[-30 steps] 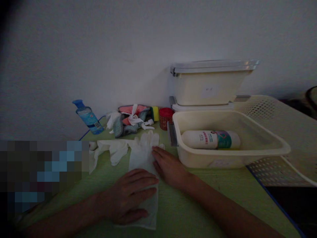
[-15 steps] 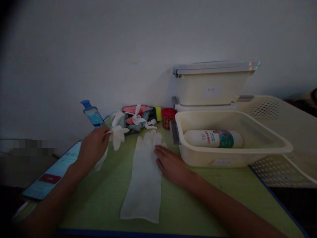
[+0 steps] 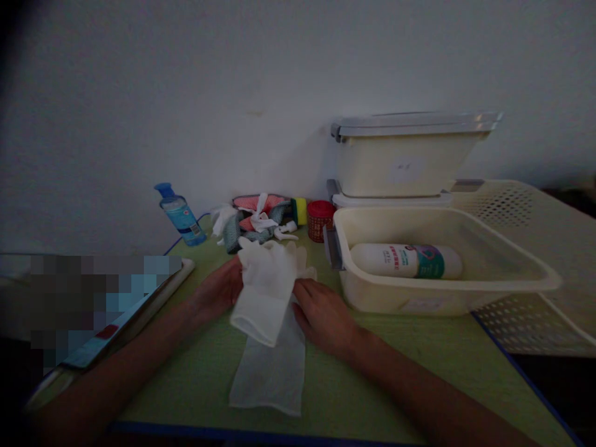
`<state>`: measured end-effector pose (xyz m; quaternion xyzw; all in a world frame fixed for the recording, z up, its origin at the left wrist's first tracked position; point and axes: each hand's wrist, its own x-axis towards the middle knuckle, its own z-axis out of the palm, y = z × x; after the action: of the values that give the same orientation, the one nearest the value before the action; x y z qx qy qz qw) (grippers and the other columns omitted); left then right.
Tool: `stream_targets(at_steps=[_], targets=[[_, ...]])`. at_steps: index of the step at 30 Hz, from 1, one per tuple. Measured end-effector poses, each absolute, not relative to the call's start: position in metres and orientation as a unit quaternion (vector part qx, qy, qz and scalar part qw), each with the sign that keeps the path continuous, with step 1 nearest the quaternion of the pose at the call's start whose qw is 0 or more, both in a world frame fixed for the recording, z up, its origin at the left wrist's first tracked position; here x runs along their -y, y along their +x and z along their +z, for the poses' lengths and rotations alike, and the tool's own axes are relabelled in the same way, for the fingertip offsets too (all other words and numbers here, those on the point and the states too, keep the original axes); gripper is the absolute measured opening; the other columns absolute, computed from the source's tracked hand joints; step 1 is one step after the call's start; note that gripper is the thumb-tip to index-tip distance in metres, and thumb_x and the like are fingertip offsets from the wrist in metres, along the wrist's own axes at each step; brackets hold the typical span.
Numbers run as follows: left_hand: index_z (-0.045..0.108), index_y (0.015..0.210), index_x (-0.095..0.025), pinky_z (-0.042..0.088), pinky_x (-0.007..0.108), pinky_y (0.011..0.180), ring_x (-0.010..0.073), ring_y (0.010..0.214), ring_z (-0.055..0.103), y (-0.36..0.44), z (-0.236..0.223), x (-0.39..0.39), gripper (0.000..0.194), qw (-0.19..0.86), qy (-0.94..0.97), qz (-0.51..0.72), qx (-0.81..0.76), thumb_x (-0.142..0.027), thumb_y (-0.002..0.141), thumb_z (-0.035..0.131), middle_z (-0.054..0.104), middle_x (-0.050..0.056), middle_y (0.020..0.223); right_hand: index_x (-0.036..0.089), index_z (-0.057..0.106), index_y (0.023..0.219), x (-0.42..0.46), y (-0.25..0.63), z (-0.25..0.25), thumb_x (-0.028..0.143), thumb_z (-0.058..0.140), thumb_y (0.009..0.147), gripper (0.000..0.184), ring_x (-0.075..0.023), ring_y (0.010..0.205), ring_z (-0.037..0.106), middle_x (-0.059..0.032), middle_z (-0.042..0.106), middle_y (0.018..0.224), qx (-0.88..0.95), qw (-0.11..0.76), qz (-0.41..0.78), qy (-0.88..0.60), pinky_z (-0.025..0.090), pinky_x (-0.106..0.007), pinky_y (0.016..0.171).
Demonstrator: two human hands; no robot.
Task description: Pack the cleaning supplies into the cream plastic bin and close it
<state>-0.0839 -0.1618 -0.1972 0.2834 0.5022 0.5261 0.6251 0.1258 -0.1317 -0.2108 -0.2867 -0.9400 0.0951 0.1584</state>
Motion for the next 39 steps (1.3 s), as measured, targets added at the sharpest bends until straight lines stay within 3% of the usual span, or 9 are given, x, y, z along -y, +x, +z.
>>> stream_targets(at_steps=[3, 7, 12, 16, 18, 21, 27, 33, 39], targets=[[0.057, 0.090, -0.015, 0.027, 0.015, 0.030, 0.0103, 0.044, 0.053, -0.085, -0.204, 0.157, 0.039, 0.671, 0.274, 0.496, -0.478, -0.045, 0.088, 0.031, 0.060, 0.003, 0.063, 0.014, 0.051, 0.096, 0.133, 0.125, -0.210, 0.008, 0.044, 0.076, 0.022, -0.0206, 0.087, 0.058, -0.0101, 0.061, 0.093, 0.934, 0.132, 0.113, -0.313, 0.045, -0.031, 0.074], [0.054, 0.098, -0.016, 0.029, 0.013, 0.032, 0.0075, 0.045, 0.051, -0.086, -0.210, 0.158, 0.028, 0.621, 0.311, 0.527, -0.490, -0.035, 0.077, 0.056, 0.058, -0.001, 0.064, 0.016, 0.046, 0.102, 0.134, 0.128, -0.210, 0.011, 0.047, 0.076, 0.027, -0.0187, 0.084, 0.058, -0.0081, 0.061, 0.094, 0.915, 0.160, 0.158, -0.335, 0.043, -0.028, 0.071], [0.032, 0.123, -0.017, 0.033, 0.015, 0.033, 0.0071, 0.044, 0.050, -0.082, -0.217, 0.160, 0.070, 0.495, 0.345, 0.529, -0.596, -0.010, 0.062, 0.065, 0.060, -0.001, 0.076, 0.017, 0.048, 0.093, 0.134, 0.130, -0.213, 0.006, 0.042, 0.074, 0.022, -0.0160, 0.075, 0.055, -0.0058, 0.059, 0.085, 0.915, 0.189, 0.130, -0.330, 0.041, -0.026, 0.065], [0.020, 0.127, -0.022, 0.034, 0.015, 0.032, 0.0111, 0.057, 0.059, -0.081, -0.220, 0.161, 0.082, 0.429, 0.384, 0.521, -0.630, -0.005, 0.059, 0.063, 0.057, 0.007, 0.105, 0.017, 0.049, 0.084, 0.137, 0.131, -0.213, 0.011, 0.044, 0.076, 0.011, -0.0151, 0.074, 0.053, -0.0055, 0.056, 0.083, 0.937, 0.220, 0.101, -0.250, 0.040, -0.025, 0.064], [0.020, 0.125, -0.023, 0.035, 0.015, 0.033, 0.0114, 0.056, 0.058, -0.081, -0.221, 0.160, 0.076, 0.431, 0.402, 0.521, -0.618, -0.008, 0.062, 0.061, 0.059, 0.005, 0.100, 0.017, 0.050, 0.081, 0.139, 0.132, -0.212, 0.020, 0.048, 0.079, 0.004, -0.0149, 0.072, 0.051, -0.0051, 0.055, 0.081, 0.947, 0.229, 0.087, -0.209, 0.040, -0.025, 0.063], [0.027, 0.118, -0.020, 0.034, 0.015, 0.029, 0.0083, 0.040, 0.050, -0.083, -0.221, 0.159, 0.059, 0.422, 0.415, 0.516, -0.619, -0.013, 0.068, 0.058, 0.062, -0.002, 0.076, 0.017, 0.051, 0.077, 0.142, 0.133, -0.210, 0.032, 0.051, 0.080, 0.016, -0.0146, 0.067, 0.049, -0.0043, 0.055, 0.077, 0.965, 0.217, 0.051, -0.137, 0.038, -0.027, 0.061], [0.048, 0.075, -0.016, 0.029, 0.015, 0.026, 0.0053, 0.036, 0.042, -0.087, -0.220, 0.156, 0.014, 0.343, 0.470, 0.493, -0.647, -0.022, 0.069, 0.059, 0.054, -0.003, 0.064, 0.017, 0.052, 0.075, 0.146, 0.132, -0.207, 0.046, 0.057, 0.075, 0.029, -0.0149, 0.068, 0.049, -0.0023, 0.056, 0.075, 0.988, 0.154, 0.005, -0.026, 0.034, -0.029, 0.061], [0.048, 0.063, -0.018, 0.030, 0.016, 0.029, 0.0067, 0.033, 0.039, -0.093, -0.224, 0.154, 0.018, 0.341, 0.416, 0.543, -0.645, -0.030, 0.075, 0.051, 0.041, -0.007, 0.046, 0.018, 0.051, 0.073, 0.148, 0.130, -0.208, 0.039, 0.056, 0.078, 0.023, -0.0141, 0.066, 0.049, -0.0009, 0.057, 0.072, 0.993, 0.119, -0.018, -0.020, 0.032, -0.028, 0.060], [0.053, 0.072, -0.015, 0.035, 0.018, 0.038, 0.0088, 0.045, 0.048, -0.101, -0.225, 0.150, 0.017, 0.402, 0.321, 0.591, -0.622, -0.031, 0.074, 0.048, 0.052, -0.004, 0.057, 0.018, 0.051, 0.072, 0.146, 0.130, -0.207, 0.040, 0.053, 0.080, 0.023, -0.0140, 0.067, 0.050, -0.0018, 0.058, 0.073, 0.994, 0.105, -0.022, -0.004, 0.032, -0.029, 0.060]])
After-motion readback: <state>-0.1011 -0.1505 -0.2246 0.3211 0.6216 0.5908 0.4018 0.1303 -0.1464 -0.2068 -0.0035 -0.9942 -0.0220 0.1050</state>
